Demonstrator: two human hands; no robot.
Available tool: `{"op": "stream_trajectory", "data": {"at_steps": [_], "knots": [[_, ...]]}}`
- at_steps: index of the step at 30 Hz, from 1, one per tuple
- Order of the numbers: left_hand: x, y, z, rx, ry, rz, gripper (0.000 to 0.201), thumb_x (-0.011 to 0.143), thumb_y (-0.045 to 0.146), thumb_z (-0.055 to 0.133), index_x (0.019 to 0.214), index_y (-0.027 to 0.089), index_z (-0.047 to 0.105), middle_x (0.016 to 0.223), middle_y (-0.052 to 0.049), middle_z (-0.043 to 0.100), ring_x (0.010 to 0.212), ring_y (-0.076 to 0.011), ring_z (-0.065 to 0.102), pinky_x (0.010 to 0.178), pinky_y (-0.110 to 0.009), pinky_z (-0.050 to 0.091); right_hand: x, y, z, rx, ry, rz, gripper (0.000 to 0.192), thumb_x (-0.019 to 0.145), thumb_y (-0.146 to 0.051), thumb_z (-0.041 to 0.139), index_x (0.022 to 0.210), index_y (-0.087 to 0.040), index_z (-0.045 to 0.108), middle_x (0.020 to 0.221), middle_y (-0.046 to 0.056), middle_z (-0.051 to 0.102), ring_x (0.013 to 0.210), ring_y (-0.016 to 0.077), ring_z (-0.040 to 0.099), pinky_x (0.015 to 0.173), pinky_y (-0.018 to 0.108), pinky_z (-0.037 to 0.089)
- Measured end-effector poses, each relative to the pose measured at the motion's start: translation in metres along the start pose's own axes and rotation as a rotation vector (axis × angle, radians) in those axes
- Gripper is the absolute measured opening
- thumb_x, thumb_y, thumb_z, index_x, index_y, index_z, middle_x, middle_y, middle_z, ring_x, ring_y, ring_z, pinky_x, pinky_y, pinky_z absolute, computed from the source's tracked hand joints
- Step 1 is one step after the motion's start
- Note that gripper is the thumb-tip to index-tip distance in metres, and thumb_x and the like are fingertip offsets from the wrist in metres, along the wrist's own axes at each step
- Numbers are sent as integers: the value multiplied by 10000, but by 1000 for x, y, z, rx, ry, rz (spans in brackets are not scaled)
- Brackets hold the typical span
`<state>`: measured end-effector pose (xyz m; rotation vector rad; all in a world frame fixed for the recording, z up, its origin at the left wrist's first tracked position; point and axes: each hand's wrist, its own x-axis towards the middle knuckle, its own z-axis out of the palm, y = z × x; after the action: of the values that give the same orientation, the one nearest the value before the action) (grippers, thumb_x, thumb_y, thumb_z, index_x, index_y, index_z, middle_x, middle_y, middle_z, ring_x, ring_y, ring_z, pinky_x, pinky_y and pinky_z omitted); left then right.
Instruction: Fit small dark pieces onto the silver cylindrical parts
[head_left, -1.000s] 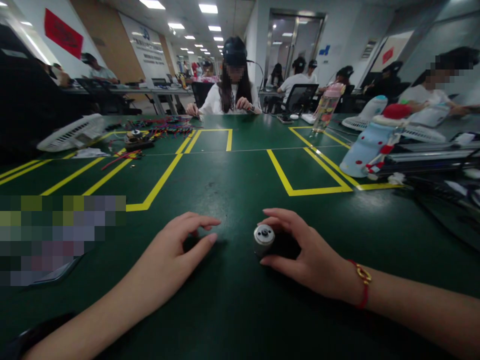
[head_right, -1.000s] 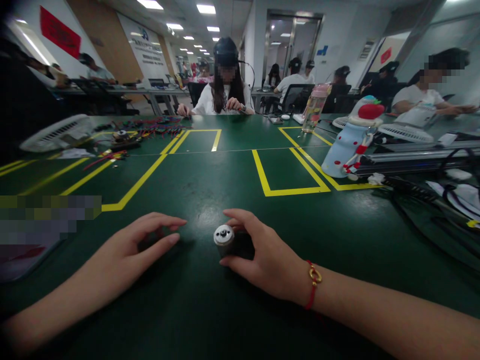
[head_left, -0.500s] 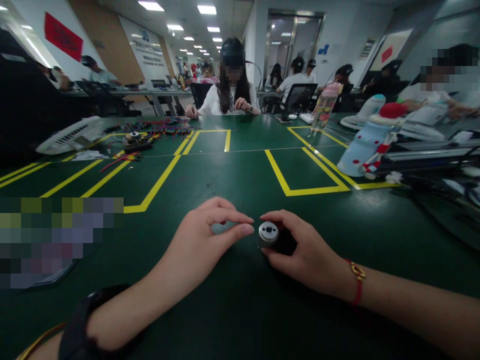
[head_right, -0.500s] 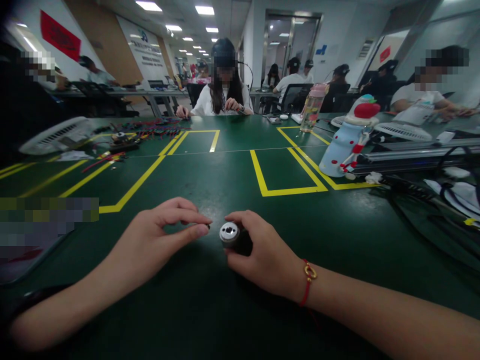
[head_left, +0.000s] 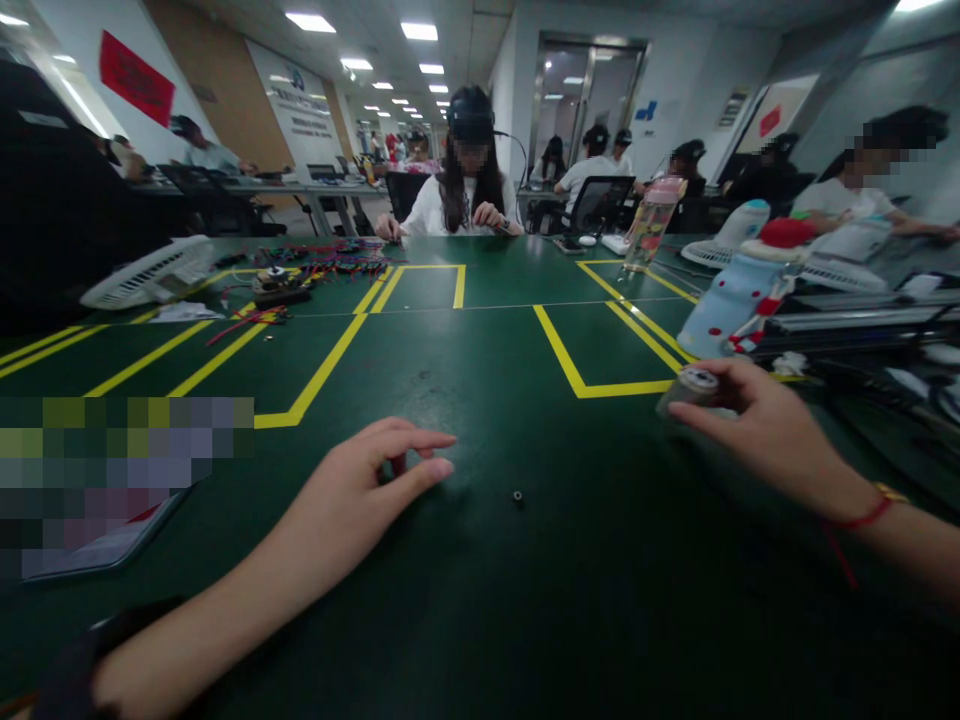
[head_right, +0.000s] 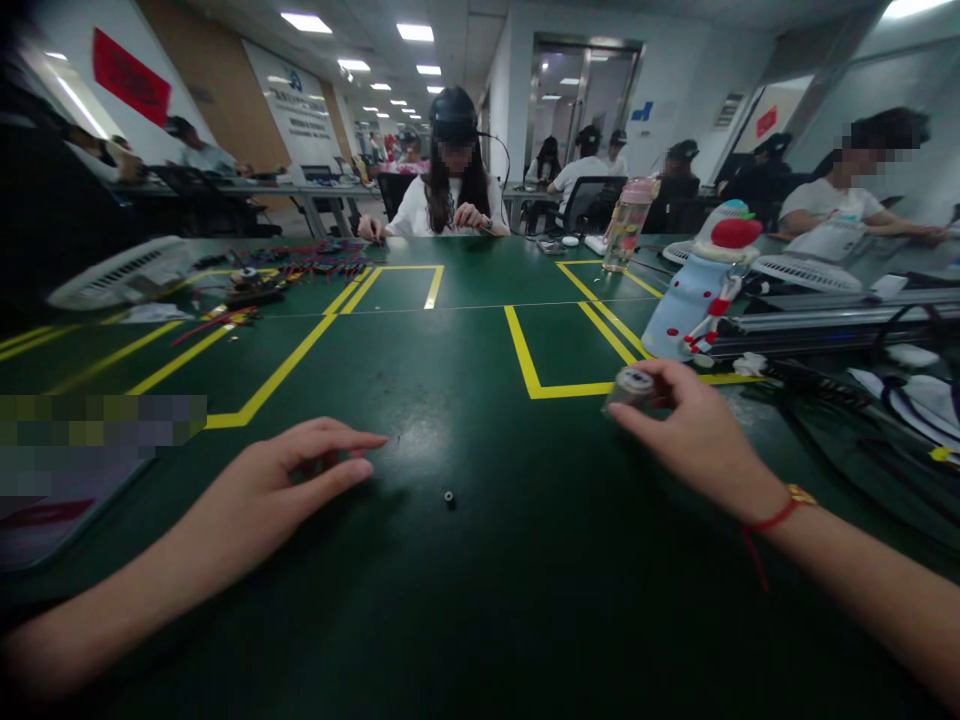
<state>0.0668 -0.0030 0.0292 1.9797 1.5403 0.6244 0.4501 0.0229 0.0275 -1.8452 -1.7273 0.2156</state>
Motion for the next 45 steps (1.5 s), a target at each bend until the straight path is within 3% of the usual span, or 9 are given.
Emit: {"op": "stream_trajectory", "data": {"at_steps": [5, 8, 12, 18, 23, 28, 31, 35, 45], "knots": [[-17, -40, -25, -94, 136, -285, 465, 861, 613, 504, 1168, 298, 654, 922, 9, 673, 791, -193, 605, 692, -283, 454, 30, 103, -41, -233, 155, 269, 522, 717, -521, 652, 1110, -189, 565, 1012, 127, 630, 882, 287, 615, 789, 481, 491], [-19, -45, -23, -129, 153, -304, 481, 865, 601, 510, 1208, 283, 623, 875, 22, 646, 786, -183, 589, 701, -273, 437, 32, 121, -45, -385, 195, 314, 672, 697, -643, 614, 1194, -195, 544, 1103, 156, 602, 1015, 371, 585, 799, 561, 482], [-17, -35, -18, -124, 133, -314, 481, 866, 574, 522, 1194, 239, 628, 835, 19, 638, 791, -186, 584, 706, -268, 430, 12, 65, -24, -571, 374, -78, 788, 723, -695, 566, 1313, -177, 492, 1347, 192, 448, 1289, 425, 379, 985, 633, 350], [-17, -36, -17, -95, 106, -319, 495, 830, 596, 538, 1166, 247, 640, 880, 2, 671, 807, -208, 606, 703, -285, 444, -44, -71, 48, -129, -296, -585, 492, 809, -588, 577, 1236, -344, 596, 1435, 30, 423, 1279, 267, 412, 1000, 491, 392], [-17, -43, -16, -104, 107, -301, 485, 823, 600, 538, 1146, 253, 638, 843, 5, 660, 794, -216, 604, 684, -288, 438, -36, -98, 64, -57, -287, -686, 222, 885, -468, 531, 927, -344, 711, 1279, -38, 572, 1175, 201, 495, 962, 426, 407], [-17, -45, -14, -105, 123, -288, 464, 819, 606, 533, 1092, 250, 651, 835, 5, 649, 776, -212, 590, 690, -294, 429, 12, -20, -6, -158, 46, -511, 327, 904, -453, 482, 1003, -208, 673, 1071, 73, 661, 993, 207, 584, 897, 406, 431], [-17, -46, -13, -100, 122, -297, 475, 810, 621, 531, 1084, 252, 653, 827, 7, 645, 766, -213, 591, 675, -293, 429, 35, 50, -56, -669, 222, -207, 401, 872, -514, 440, 1029, -232, 678, 1079, 94, 668, 918, 263, 592, 708, 389, 427], [-19, -42, -14, -94, 110, -315, 483, 829, 622, 507, 1118, 256, 635, 828, 7, 650, 786, -221, 596, 680, -297, 435, 53, 111, -91, -754, 35, 294, 422, 823, -554, 498, 1069, -273, 693, 1009, 96, 687, 777, 246, 572, 636, 357, 394], [-21, -34, -18, -63, 80, -341, 461, 853, 585, 504, 1150, 255, 627, 851, 7, 664, 833, -227, 614, 705, -292, 440, 56, 97, -87, -597, 20, 402, 419, 840, -499, 526, 1087, -202, 686, 1032, 125, 669, 791, 215, 546, 709, 338, 387]]}}
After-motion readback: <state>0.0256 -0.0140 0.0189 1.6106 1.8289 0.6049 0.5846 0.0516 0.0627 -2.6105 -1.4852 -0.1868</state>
